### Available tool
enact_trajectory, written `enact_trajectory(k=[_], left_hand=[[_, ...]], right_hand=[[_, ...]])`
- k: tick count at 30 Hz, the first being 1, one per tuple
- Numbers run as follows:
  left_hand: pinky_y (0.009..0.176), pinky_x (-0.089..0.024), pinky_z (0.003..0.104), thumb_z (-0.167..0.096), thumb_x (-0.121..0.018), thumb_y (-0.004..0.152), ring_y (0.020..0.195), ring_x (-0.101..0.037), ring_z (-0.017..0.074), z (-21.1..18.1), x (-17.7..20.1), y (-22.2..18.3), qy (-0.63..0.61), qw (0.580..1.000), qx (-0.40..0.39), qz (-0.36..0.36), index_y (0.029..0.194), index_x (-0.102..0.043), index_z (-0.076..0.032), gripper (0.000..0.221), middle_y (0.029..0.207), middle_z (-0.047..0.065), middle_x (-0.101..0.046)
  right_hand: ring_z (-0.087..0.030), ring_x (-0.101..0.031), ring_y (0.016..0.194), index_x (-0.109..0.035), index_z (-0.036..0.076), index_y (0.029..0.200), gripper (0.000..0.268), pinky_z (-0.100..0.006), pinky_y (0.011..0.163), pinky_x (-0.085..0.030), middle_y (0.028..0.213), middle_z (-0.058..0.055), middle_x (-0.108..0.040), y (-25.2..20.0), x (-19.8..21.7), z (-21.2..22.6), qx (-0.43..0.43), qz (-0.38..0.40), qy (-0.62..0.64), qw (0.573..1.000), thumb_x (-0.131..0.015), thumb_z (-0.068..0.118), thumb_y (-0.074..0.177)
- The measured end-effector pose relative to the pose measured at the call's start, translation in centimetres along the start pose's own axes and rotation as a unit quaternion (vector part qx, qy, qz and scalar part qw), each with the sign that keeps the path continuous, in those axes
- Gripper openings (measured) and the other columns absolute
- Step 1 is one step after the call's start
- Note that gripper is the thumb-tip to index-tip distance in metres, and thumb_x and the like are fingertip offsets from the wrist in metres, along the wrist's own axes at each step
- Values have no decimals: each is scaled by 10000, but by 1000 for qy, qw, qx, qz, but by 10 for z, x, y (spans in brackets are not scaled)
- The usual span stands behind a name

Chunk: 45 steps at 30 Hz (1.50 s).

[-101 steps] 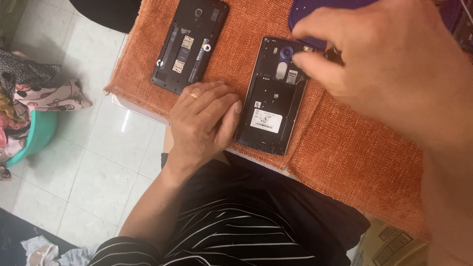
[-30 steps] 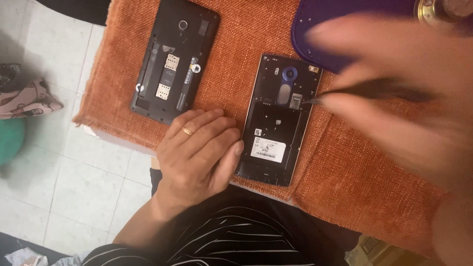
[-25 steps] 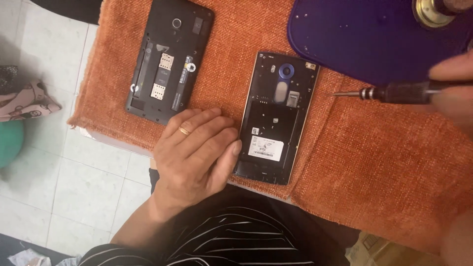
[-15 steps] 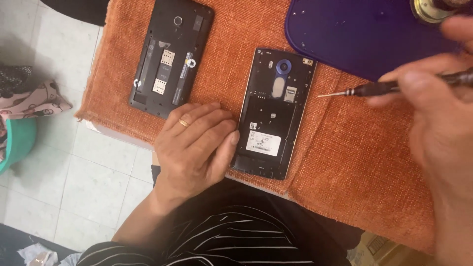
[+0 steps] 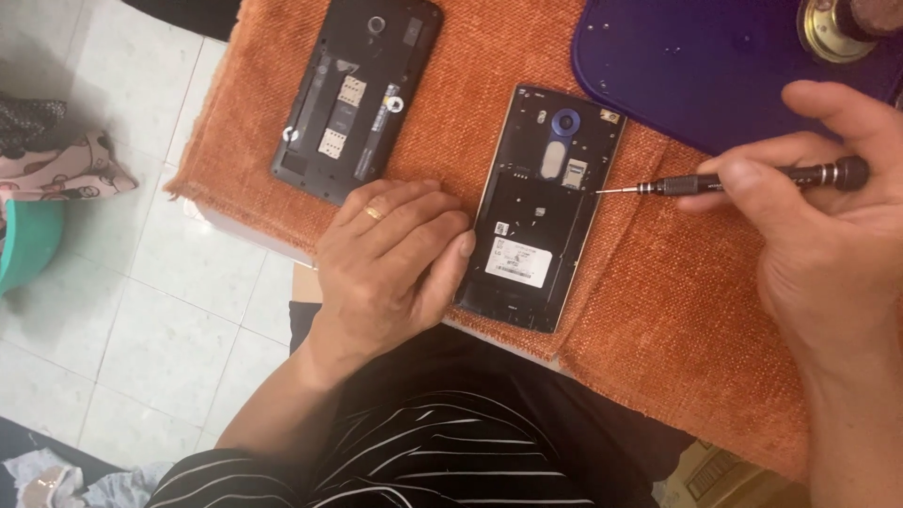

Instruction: Disassembling a mobile phone by removing internal screws and prying apart components using specialized tools.

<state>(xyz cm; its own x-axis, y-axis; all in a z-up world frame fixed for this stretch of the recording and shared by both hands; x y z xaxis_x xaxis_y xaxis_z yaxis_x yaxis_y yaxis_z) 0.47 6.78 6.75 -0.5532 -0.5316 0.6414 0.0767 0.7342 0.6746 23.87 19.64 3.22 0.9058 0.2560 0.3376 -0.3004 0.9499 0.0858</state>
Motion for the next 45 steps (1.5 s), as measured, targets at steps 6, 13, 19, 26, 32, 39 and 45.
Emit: enact_trajectory(k=[6,13,19,26,32,39,45], left_hand=[[847,-551,382,-61,-654,1001,884,-737,284,0,2,-1,-8,1000,2,-8,878,-722,-7,150,899,122,-756],[852,-546,381,-59,-652,1005,880,-729,283,-1,1,-1,-4,1000,0,-2,892,-719,-3,143,908,128,-754],[852,-550,381,-59,-664,1001,878,-732,283,-1,1,-2,0,1000,-1,-5,894,-721,4,137,907,133,-756],[849,-553,381,-52,-675,992,878,-735,284,0,-1,-4,2,1000,-2,-7,894,-724,8,125,911,139,-759],[860,-560,375,-44,-664,1000,893,-731,271,-1,2,-3,0,1000,-2,-9,892,-722,-7,128,905,110,-756],[853,-570,382,-47,-667,998,889,-741,280,0,2,-5,-1,1000,-2,-12,894,-726,-1,128,910,125,-760],[841,-565,378,-48,-662,1003,888,-733,277,0,2,-5,-1,1000,-3,-17,899,-723,-2,128,914,118,-755]], right_hand=[[-389,-711,898,-370,-156,1523,427,-429,933,-659,1107,-283,-613,-1,-4,5,19,9,-18,1000,-560,-227,1148],[-340,-671,860,-393,-182,1483,445,-340,743,-525,1131,-332,-657,-12,-6,22,89,30,-86,992,-621,-270,1112],[-330,-710,989,-431,-145,1471,503,-350,835,-597,1175,-323,-687,-22,-3,32,212,84,-127,965,-705,-280,1072],[-344,-728,932,-310,-94,1555,411,-371,1108,-529,1103,-218,-608,-8,0,28,22,-3,-51,998,-487,-168,1191],[-352,-704,928,-394,-119,1544,430,-444,847,-710,1073,-230,-623,-2,-11,-2,31,24,75,996,-524,-215,1145],[-372,-701,828,-394,-120,1511,405,-451,847,-686,1061,-266,-624,-5,-20,1,22,34,40,998,-529,-196,1137],[-351,-694,857,-400,-95,1519,414,-446,873,-698,1070,-251,-624,-9,-23,5,24,45,47,998,-527,-198,1139]])
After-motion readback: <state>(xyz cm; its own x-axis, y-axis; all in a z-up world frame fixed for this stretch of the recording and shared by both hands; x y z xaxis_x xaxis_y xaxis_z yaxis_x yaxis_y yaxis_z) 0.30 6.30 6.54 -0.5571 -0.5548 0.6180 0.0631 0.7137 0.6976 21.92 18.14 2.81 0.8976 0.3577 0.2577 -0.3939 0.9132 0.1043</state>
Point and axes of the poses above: each hand's wrist, its own y-axis towards the middle knuckle, its own x-axis out of the back of the hand, z = x × y, the point moved 9 cm from there along y, towards the middle knuckle
